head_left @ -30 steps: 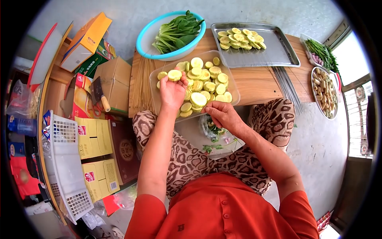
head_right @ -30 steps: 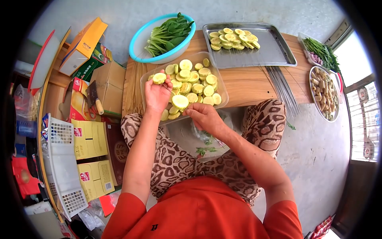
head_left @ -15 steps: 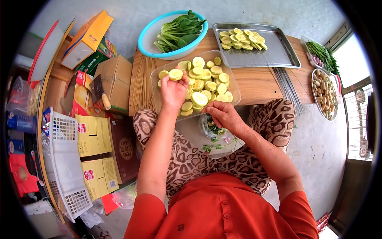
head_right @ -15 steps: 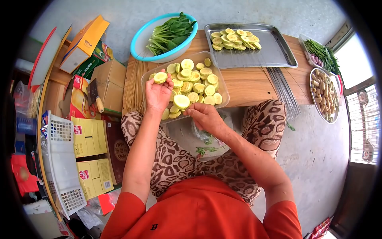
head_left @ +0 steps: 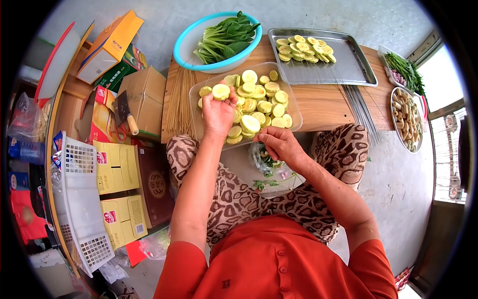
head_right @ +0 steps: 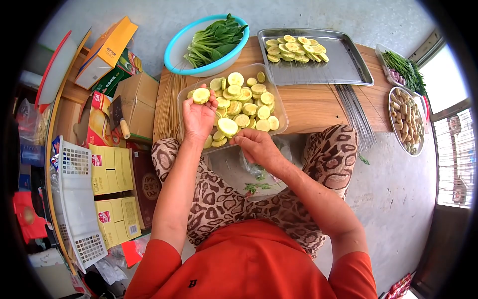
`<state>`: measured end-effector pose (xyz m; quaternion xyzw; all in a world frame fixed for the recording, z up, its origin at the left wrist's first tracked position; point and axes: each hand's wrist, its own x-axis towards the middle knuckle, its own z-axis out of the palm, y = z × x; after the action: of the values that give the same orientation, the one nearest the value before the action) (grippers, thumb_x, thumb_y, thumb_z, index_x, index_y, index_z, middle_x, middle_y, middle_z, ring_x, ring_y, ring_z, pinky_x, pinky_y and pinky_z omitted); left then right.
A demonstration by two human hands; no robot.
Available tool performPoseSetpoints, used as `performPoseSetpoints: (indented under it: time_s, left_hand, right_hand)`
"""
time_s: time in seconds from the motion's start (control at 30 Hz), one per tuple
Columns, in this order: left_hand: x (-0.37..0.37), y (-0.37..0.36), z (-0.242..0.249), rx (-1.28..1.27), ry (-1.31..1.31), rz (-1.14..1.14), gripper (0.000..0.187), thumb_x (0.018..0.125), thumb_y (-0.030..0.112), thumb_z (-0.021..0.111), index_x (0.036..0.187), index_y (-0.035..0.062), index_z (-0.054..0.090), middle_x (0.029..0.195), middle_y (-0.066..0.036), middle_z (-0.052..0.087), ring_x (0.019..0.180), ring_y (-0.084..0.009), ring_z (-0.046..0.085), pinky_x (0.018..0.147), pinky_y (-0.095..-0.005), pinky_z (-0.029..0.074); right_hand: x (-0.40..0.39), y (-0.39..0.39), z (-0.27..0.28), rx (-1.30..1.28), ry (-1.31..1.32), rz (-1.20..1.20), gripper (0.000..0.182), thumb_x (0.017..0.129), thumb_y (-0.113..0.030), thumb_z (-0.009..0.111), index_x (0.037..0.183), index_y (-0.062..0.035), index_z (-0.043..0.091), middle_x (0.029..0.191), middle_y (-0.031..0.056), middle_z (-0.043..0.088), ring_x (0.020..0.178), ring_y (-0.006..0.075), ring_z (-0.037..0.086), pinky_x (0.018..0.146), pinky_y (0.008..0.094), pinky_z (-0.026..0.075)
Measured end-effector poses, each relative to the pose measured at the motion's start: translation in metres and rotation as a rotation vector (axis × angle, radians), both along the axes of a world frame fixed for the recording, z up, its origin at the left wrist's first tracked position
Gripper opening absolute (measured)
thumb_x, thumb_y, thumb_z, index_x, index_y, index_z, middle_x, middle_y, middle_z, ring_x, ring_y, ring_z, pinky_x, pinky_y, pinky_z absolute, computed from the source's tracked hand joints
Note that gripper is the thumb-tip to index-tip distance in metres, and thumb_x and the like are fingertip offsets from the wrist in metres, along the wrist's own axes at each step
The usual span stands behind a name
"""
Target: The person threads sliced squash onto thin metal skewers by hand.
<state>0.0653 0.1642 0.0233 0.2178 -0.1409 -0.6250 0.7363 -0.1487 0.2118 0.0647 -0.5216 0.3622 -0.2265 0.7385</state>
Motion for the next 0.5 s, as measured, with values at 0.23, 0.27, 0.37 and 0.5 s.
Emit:
performPoseSetpoints:
  time_s: [0.23,0.27,0.37,0.5]
  left_hand:
    - [-0.008,0.003,-0.001,0.023,-0.056,0.006,0.044,0.089,0.029,0.043,0.120,-0.0012,0.049,0.102,-0.015,0.058,0.086,-0.0203,0.055,0.084,-0.0326,0.046]
    - [-0.009,0.004,-0.001,0.029,-0.041,0.006,0.044,0.089,0.030,0.043,0.119,-0.0010,0.049,0.102,-0.015,0.058,0.086,-0.0202,0.055,0.085,-0.0326,0.046]
    - [-0.010,0.005,-0.003,0.010,-0.074,-0.021,0.044,0.089,0.030,0.043,0.120,-0.0003,0.049,0.102,-0.014,0.059,0.087,-0.0201,0.056,0.085,-0.0326,0.047]
    - [-0.012,0.006,-0.002,0.018,-0.063,-0.013,0.044,0.089,0.031,0.043,0.120,0.0004,0.049,0.103,-0.014,0.059,0.087,-0.0200,0.056,0.086,-0.0327,0.047]
  right_hand:
    - [0.003,-0.001,0.006,0.035,-0.004,-0.014,0.020,0.096,-0.020,0.047,0.093,-0.0054,0.061,0.050,-0.0048,0.042,0.041,0.0036,0.034,0.041,0.0201,0.024]
    - [0.004,-0.001,0.006,0.036,-0.003,-0.013,0.020,0.096,-0.020,0.047,0.093,-0.0054,0.061,0.050,-0.0048,0.042,0.041,0.0036,0.034,0.041,0.0201,0.024]
    - [0.008,0.000,0.004,0.034,-0.016,-0.030,0.020,0.096,-0.019,0.047,0.092,-0.0051,0.061,0.050,-0.0044,0.042,0.041,0.0040,0.034,0.041,0.0203,0.025]
    - [0.012,-0.001,0.000,0.047,-0.039,-0.058,0.020,0.096,-0.019,0.048,0.093,-0.0046,0.061,0.050,-0.0040,0.042,0.042,0.0041,0.034,0.041,0.0205,0.025]
